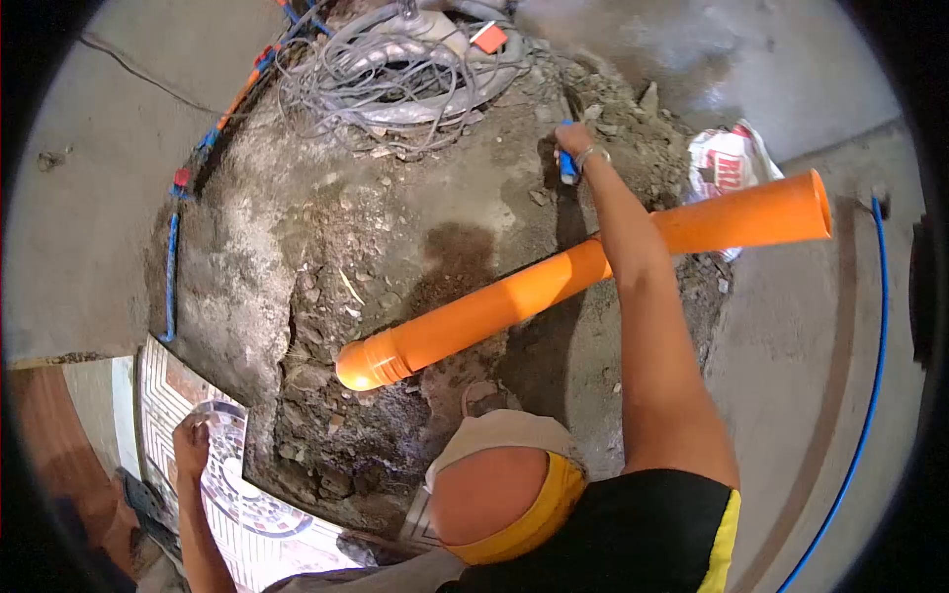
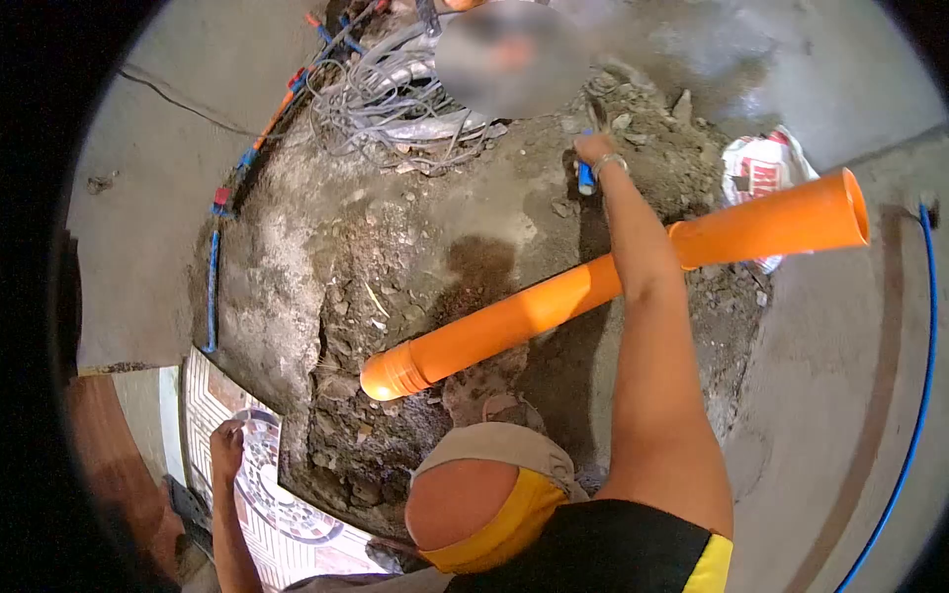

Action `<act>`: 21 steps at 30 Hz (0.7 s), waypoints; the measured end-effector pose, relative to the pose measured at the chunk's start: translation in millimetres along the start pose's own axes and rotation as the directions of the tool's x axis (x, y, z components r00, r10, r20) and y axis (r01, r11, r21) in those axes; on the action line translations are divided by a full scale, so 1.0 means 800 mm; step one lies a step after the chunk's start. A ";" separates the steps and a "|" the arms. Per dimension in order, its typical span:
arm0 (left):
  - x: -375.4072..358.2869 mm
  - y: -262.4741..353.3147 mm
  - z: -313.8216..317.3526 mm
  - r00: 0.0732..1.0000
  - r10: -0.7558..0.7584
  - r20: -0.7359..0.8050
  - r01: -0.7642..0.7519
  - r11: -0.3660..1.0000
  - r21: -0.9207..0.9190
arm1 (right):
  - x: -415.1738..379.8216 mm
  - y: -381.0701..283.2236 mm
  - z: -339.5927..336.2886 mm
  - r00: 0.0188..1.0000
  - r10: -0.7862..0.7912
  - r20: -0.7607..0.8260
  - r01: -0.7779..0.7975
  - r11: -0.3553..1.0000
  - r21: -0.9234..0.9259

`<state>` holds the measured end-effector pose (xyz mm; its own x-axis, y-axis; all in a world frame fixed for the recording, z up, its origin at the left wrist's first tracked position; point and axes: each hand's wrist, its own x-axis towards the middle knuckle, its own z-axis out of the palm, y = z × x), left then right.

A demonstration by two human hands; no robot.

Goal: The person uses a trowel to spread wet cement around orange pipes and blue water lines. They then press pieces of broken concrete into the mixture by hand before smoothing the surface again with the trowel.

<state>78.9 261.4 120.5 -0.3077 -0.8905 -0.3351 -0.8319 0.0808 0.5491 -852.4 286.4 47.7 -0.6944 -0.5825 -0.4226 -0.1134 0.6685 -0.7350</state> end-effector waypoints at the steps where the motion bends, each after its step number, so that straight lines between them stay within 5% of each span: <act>1: -0.019 0.019 -0.012 0.994 -0.105 0.022 0.101 0.987 0.122 | 0.013 0.002 0.003 0.995 -0.045 0.086 0.042 0.998 0.043; 2: -0.034 0.048 -0.010 0.987 -0.159 -0.004 0.158 0.978 0.135 | 0.026 0.003 0.006 0.981 -0.090 0.171 0.075 0.993 0.093; 3: -0.046 0.067 -0.006 0.978 -0.205 -0.022 0.206 0.966 0.153 | 0.043 0.049 0.056 0.933 -0.293 0.208 0.332 0.924 -0.191; 4: -0.056 0.050 0.006 0.977 -0.213 -0.013 0.214 0.977 0.011 | 0.060 0.093 0.104 0.838 -0.492 0.237 0.536 0.658 -0.529; 5: -0.059 0.033 0.016 0.976 -0.216 -0.004 0.214 0.968 -0.132 | 0.076 0.135 0.151 0.708 -0.659 0.253 0.578 0.336 -0.743; 6: -0.055 0.042 0.020 0.952 -0.293 0.085 0.300 0.948 -0.102 | 0.001 0.116 0.138 0.801 -0.565 0.196 0.565 0.605 -0.561; 7: -0.048 0.077 0.017 0.980 -0.150 0.128 0.128 0.978 0.167 | -0.081 0.091 0.124 0.879 -0.458 0.134 0.477 0.832 -0.284; 8: -0.036 0.073 0.021 0.975 -0.175 0.133 0.157 0.978 0.139 | -0.169 0.061 0.108 0.937 -0.343 0.070 0.344 0.939 -0.007; 9: -0.034 0.068 0.022 0.967 -0.212 0.144 0.196 0.973 0.118 | -0.221 0.032 0.110 0.996 0.042 0.076 -0.067 0.928 0.367; 10: -0.036 0.073 0.024 0.964 -0.207 0.166 0.186 0.974 0.131 | -0.233 0.036 0.104 0.996 0.067 0.067 -0.087 0.925 0.371; 12: -0.032 0.085 0.025 0.968 -0.235 0.091 0.243 0.965 -0.095 | -0.236 0.037 0.085 0.935 0.256 -0.245 0.055 0.578 0.814; 16: -0.039 0.082 0.005 0.987 -0.145 0.073 0.142 0.989 0.046 | -0.148 0.046 0.040 0.864 0.385 -0.325 0.185 0.358 0.915; 18: -0.040 0.090 0.000 0.990 -0.135 0.044 0.134 0.991 0.022 | -0.068 0.054 0.048 0.660 0.658 -0.363 0.068 0.429 0.901; 21: -0.029 0.128 0.011 0.995 -0.093 0.035 0.097 0.985 -0.142 | -0.074 0.073 0.088 0.774 0.492 -0.398 -0.010 0.639 0.769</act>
<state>-2.8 293.9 177.7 -0.2448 -0.8779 -0.4116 -0.7839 -0.0706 0.6168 -767.9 327.5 -7.1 -0.8764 0.0624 -0.4775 0.4813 0.0772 -0.8732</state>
